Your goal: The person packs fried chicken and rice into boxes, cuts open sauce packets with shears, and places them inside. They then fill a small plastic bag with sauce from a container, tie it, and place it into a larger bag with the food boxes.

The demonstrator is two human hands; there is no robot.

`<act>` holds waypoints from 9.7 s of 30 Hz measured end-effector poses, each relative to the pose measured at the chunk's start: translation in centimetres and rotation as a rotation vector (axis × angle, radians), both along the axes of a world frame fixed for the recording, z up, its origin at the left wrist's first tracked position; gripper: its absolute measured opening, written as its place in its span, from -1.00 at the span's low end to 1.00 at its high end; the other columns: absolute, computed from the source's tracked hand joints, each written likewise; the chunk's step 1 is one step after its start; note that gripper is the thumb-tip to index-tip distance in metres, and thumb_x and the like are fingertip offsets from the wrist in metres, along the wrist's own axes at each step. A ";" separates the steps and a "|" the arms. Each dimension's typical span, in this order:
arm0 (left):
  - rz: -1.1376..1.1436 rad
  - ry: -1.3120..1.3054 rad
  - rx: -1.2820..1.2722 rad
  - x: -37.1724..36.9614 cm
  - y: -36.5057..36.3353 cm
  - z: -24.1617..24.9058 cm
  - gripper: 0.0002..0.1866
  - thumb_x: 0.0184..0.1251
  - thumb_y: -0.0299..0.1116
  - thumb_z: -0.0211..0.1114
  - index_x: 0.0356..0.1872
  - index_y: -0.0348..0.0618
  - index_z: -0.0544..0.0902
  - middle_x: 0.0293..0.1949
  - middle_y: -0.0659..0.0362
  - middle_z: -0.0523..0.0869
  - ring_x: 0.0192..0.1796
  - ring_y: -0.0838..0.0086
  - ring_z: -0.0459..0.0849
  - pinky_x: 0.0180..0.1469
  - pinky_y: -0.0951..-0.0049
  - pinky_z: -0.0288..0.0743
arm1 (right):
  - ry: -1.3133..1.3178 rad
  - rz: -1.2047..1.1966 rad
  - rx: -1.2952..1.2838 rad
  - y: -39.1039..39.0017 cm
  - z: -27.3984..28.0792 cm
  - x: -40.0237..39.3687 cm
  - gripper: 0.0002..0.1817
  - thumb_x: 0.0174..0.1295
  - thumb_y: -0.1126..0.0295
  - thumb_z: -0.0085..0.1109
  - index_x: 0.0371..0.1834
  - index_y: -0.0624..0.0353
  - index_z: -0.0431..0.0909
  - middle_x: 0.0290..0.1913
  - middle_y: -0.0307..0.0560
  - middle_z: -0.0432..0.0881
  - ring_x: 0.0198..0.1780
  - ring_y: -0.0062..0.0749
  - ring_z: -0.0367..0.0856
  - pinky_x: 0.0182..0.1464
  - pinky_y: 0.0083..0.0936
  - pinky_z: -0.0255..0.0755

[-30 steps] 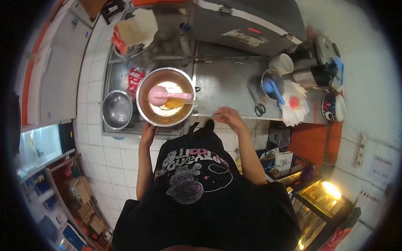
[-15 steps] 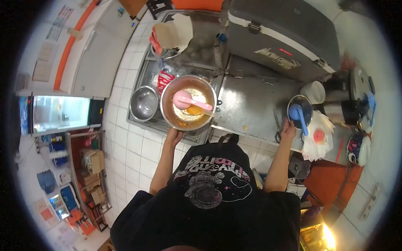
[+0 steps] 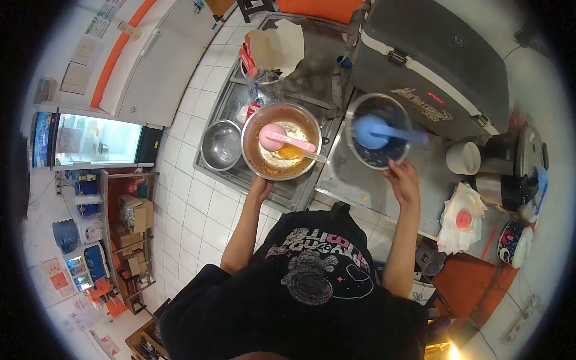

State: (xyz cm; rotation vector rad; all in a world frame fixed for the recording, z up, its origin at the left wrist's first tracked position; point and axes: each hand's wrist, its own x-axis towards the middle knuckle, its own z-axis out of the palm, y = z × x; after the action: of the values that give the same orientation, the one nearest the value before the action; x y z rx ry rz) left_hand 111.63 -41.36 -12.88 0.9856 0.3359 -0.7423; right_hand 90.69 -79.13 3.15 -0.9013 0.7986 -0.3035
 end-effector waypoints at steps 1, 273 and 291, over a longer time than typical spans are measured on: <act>-0.002 -0.003 -0.001 0.4 -0.3 0.6 -0.56 0.49 -0.34 0.16 0.31 -0.24 0.38 0.27 0.11 0.53 0.25 0.38 0.55 0.29 0.36 0.49 | 0.016 0.071 -0.037 0.7 1.1 2.3 -0.78 0.30 0.45 0.28 -0.07 0.25 0.49 -0.20 -0.09 0.65 -0.22 -0.44 0.69 -0.15 -0.54 0.61; -2.503 -0.964 -1.627 -123.4 72.3 15.0 -0.63 0.22 -0.38 0.33 0.07 -0.04 0.57 -0.04 0.09 0.61 -0.11 0.16 0.69 -0.03 0.19 0.57 | 0.211 -2.397 0.077 139.8 -2.4 -94.7 -0.70 0.31 0.26 0.25 -0.07 0.27 0.59 -0.40 -0.26 0.56 -0.44 -0.65 0.35 -0.37 -0.66 0.28; -0.419 -1.414 -0.505 -110.2 6.6 46.0 -0.20 0.22 -0.02 0.46 0.34 -0.37 0.39 0.16 -0.15 0.61 0.19 0.28 0.61 0.19 0.32 0.47 | 0.439 -1.502 -0.085 137.7 -4.7 -129.8 -0.71 0.31 0.19 0.28 -0.13 0.20 0.59 -0.29 -0.26 0.62 -0.38 -0.62 0.42 -0.31 -0.61 0.29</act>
State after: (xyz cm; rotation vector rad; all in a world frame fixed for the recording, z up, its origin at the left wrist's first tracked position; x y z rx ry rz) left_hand 1.45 -34.72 33.17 0.8757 -1.2557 -0.3113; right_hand -39.07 58.59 -1.57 -0.2675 1.7941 -1.4785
